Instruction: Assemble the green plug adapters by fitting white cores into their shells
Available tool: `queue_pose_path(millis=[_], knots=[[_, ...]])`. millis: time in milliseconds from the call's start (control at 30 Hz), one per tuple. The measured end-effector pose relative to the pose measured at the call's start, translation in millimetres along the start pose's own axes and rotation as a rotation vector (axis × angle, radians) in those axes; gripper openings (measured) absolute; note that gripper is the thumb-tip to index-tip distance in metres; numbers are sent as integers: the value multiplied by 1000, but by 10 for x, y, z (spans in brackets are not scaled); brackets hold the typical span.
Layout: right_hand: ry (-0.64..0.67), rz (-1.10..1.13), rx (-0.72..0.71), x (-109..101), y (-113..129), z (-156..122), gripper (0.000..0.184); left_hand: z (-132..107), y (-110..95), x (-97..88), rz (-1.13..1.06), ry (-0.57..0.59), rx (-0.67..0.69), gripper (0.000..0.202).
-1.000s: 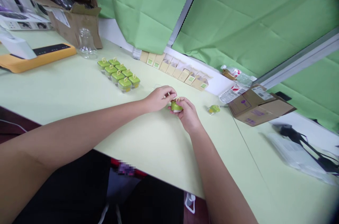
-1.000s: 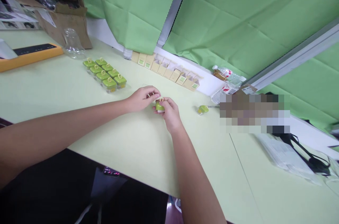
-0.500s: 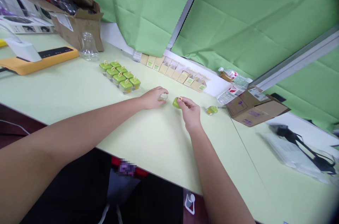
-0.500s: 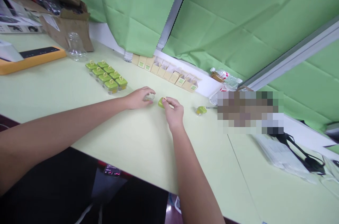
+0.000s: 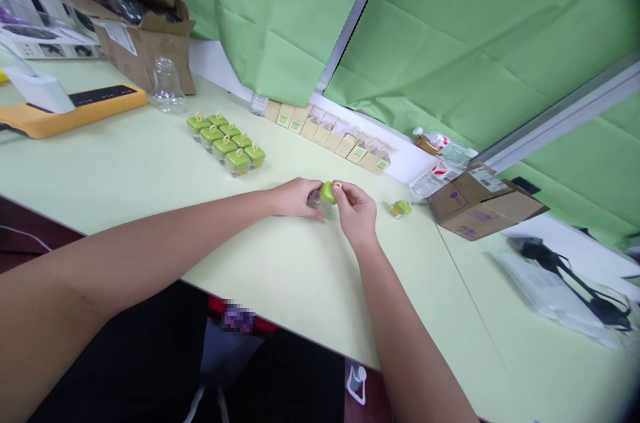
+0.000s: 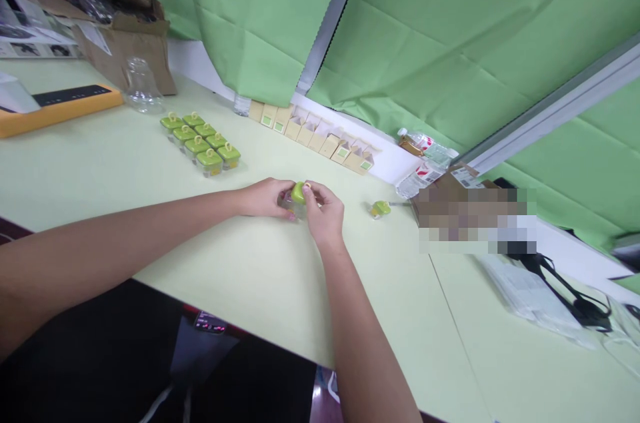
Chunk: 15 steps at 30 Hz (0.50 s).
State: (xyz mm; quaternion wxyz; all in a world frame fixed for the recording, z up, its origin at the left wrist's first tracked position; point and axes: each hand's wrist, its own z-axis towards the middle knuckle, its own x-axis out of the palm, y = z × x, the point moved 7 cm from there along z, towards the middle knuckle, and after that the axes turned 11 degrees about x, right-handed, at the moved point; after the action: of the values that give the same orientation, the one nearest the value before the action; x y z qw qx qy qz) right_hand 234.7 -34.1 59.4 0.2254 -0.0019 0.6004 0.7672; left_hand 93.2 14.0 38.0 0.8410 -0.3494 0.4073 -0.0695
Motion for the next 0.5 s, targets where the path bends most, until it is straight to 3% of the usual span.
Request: queue_pose_path(millis=[267, 500], knots=[[128, -141, 0, 105, -9, -17, 29, -2, -15, -3, -36, -17, -12, 55], [87, -225, -30, 27, 96, -33, 27, -3, -11, 13, -57, -5, 9, 50]])
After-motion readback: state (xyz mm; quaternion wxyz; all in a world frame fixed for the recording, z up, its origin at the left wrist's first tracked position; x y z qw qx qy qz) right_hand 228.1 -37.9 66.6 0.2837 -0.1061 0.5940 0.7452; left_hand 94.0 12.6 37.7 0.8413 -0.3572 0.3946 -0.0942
